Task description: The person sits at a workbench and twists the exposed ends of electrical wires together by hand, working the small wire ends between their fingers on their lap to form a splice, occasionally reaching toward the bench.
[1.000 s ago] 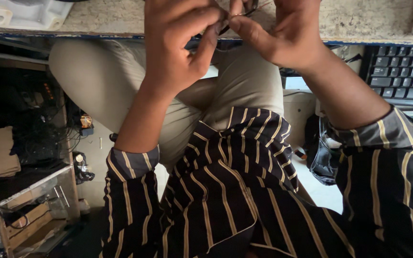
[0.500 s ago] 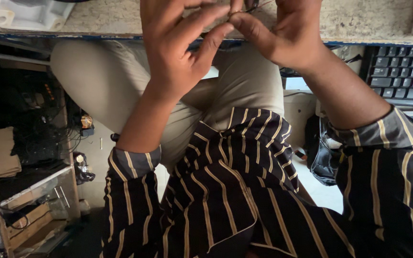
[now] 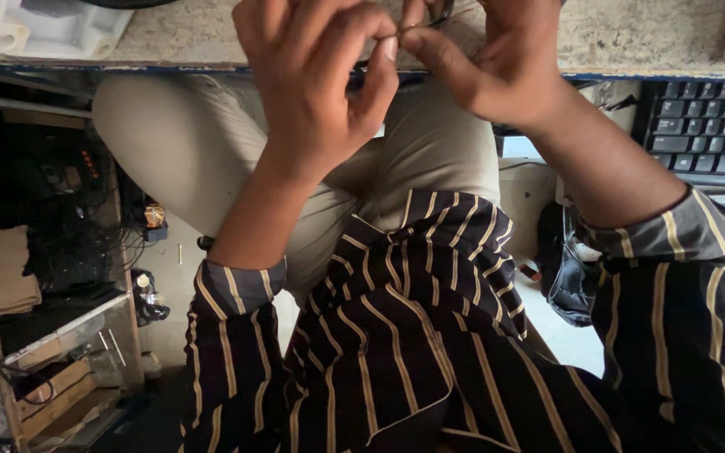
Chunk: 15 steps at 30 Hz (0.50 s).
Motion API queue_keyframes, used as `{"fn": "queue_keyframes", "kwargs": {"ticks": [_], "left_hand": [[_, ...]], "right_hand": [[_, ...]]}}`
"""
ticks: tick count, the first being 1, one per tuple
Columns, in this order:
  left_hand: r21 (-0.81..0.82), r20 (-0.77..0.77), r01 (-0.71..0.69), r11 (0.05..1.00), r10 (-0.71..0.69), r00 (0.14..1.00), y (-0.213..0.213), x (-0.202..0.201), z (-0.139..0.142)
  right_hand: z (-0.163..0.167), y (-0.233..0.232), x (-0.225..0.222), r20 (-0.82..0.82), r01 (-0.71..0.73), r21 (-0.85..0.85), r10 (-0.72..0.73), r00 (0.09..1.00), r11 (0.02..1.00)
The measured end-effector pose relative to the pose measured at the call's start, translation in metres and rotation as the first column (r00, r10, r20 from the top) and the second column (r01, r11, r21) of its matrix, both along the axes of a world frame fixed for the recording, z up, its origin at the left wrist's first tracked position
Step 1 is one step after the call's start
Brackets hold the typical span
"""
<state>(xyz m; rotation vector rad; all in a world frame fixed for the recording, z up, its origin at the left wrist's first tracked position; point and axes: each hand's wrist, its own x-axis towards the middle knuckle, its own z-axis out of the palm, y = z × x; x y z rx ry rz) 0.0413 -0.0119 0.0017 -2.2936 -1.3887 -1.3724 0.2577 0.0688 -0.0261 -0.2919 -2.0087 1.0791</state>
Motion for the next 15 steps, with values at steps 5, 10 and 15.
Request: {"fn": "queue_keyframes", "kwargs": {"ticks": [5,10,15], "left_hand": [[-0.164,0.167,0.144,0.976,-0.116,0.979,-0.002,0.001,-0.004],[-0.075,0.150,0.162,0.984,-0.149,0.977,-0.004,-0.009,-0.003],[0.215,-0.091,-0.074,0.974,0.096,0.991,-0.003,-0.013,-0.005]], "right_hand": [[0.001,-0.002,-0.002,0.008,0.004,-0.004,-0.004,1.000,1.000],[0.002,-0.002,-0.001,0.009,0.013,-0.025,-0.013,1.000,1.000],[0.001,-0.001,-0.002,0.008,0.035,0.018,-0.035,0.999,0.999]]}}
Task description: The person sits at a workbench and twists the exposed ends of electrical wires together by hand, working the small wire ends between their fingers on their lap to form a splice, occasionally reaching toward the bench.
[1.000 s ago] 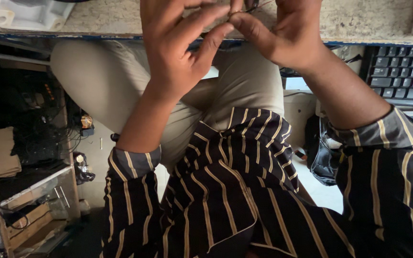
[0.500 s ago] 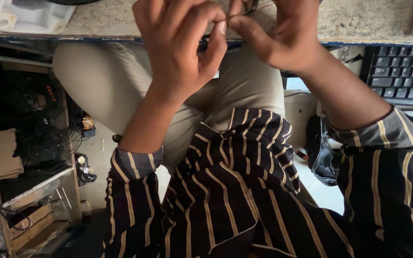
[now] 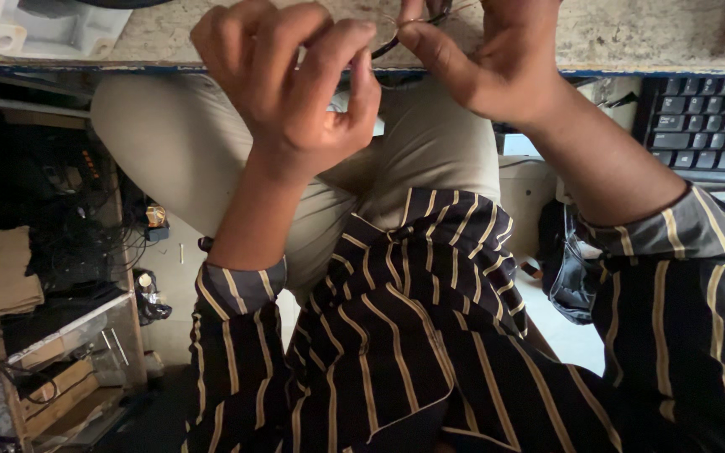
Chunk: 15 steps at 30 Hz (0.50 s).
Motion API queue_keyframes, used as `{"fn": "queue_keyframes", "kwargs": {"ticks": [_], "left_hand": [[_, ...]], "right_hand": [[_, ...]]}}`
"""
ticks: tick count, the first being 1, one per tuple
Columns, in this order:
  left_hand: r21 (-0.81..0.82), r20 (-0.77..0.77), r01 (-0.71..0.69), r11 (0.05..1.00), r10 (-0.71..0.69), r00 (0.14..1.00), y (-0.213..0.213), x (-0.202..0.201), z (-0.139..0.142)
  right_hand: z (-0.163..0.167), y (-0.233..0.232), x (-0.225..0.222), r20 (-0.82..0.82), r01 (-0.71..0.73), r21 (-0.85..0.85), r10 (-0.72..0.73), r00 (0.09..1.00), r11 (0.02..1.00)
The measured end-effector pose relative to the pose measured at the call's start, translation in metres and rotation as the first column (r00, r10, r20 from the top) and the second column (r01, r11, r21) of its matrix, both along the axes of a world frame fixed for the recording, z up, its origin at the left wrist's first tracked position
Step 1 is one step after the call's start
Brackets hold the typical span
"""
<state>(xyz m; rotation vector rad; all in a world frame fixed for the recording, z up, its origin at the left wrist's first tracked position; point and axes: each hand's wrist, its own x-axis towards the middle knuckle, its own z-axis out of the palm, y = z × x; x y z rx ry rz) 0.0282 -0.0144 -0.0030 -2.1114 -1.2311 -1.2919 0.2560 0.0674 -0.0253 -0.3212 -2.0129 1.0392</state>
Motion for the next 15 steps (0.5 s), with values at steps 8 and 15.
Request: {"fn": "queue_keyframes", "kwargs": {"ticks": [8,15], "left_hand": [[0.334,-0.176,-0.146,0.931,0.214,0.961,0.009,0.002,-0.012],[0.382,-0.251,-0.176,0.907,0.285,0.925,0.006,0.001,-0.022]], "right_hand": [[-0.008,0.002,0.001,-0.026,-0.015,-0.043,0.014,1.000,0.999],[-0.009,0.004,0.000,-0.022,-0.016,-0.003,0.016,1.000,1.000]]}}
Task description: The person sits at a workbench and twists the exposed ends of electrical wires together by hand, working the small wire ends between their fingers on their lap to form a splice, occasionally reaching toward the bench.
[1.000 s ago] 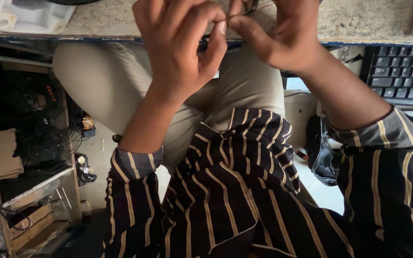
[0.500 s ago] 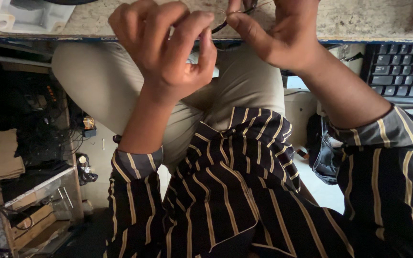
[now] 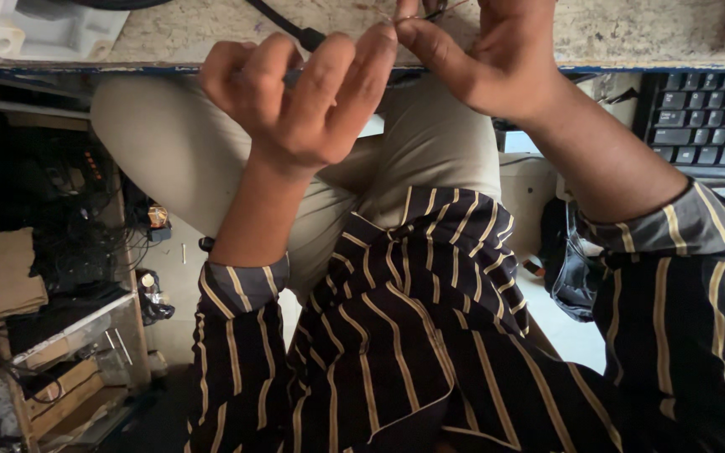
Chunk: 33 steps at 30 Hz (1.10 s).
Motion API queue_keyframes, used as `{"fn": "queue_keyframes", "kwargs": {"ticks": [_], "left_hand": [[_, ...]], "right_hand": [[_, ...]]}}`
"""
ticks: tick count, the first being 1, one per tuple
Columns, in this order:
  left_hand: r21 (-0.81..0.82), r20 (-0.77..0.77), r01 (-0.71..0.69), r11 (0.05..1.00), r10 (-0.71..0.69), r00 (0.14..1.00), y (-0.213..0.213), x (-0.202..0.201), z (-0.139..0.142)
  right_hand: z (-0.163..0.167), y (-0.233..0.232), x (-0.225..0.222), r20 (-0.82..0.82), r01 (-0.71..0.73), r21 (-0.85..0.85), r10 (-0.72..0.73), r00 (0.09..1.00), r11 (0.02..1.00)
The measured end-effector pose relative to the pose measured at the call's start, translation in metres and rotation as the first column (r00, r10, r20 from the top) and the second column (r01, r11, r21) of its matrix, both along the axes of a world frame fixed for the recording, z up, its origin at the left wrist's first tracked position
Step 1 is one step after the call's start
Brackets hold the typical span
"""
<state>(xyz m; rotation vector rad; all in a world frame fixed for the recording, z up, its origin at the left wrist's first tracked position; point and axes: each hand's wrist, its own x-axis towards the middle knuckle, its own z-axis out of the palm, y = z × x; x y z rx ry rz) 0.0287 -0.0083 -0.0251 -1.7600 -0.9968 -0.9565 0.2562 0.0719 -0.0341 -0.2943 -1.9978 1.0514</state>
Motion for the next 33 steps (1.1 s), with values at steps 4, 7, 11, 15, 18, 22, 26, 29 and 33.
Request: {"fn": "queue_keyframes", "kwargs": {"ticks": [4,7,11,15,18,22,26,29,33], "left_hand": [[0.018,-0.005,-0.003,1.000,0.003,1.000,0.002,0.001,-0.003],[0.005,-0.002,-0.008,1.000,0.008,1.000,0.001,0.001,-0.003],[-0.042,0.001,-0.008,0.999,0.008,1.000,0.002,0.002,0.001],[-0.183,0.121,0.065,0.981,-0.043,0.992,0.001,0.006,0.010],[-0.301,0.250,0.180,0.937,-0.104,0.963,-0.003,0.007,0.015],[-0.390,0.441,0.309,0.867,-0.119,0.890,-0.005,0.013,0.014],[-0.455,0.532,0.389,0.801,-0.106,0.840,-0.007,0.016,0.011],[-0.445,0.584,0.461,0.768,-0.142,0.799,-0.008,0.016,0.011],[-0.456,0.522,0.463,0.760,-0.193,0.831,-0.005,0.012,0.014]], "right_hand": [[0.001,0.000,0.001,0.008,-0.006,0.025,0.006,1.000,1.000],[0.001,-0.001,0.001,0.013,0.010,0.038,-0.010,1.000,0.999],[-0.001,0.003,0.001,0.005,-0.016,0.085,0.016,1.000,0.996],[-0.002,0.001,0.001,-0.007,-0.015,0.048,0.015,1.000,0.999],[0.000,-0.004,0.001,-0.004,0.009,0.011,-0.009,1.000,1.000],[0.004,-0.007,-0.002,0.002,0.056,0.083,-0.057,0.998,0.995],[0.006,-0.011,-0.005,0.009,0.129,0.167,-0.133,0.991,0.977],[0.005,-0.012,-0.008,-0.025,0.124,0.121,-0.122,0.992,0.985],[0.004,-0.011,-0.008,-0.035,0.105,0.111,-0.102,0.994,0.988]]}}
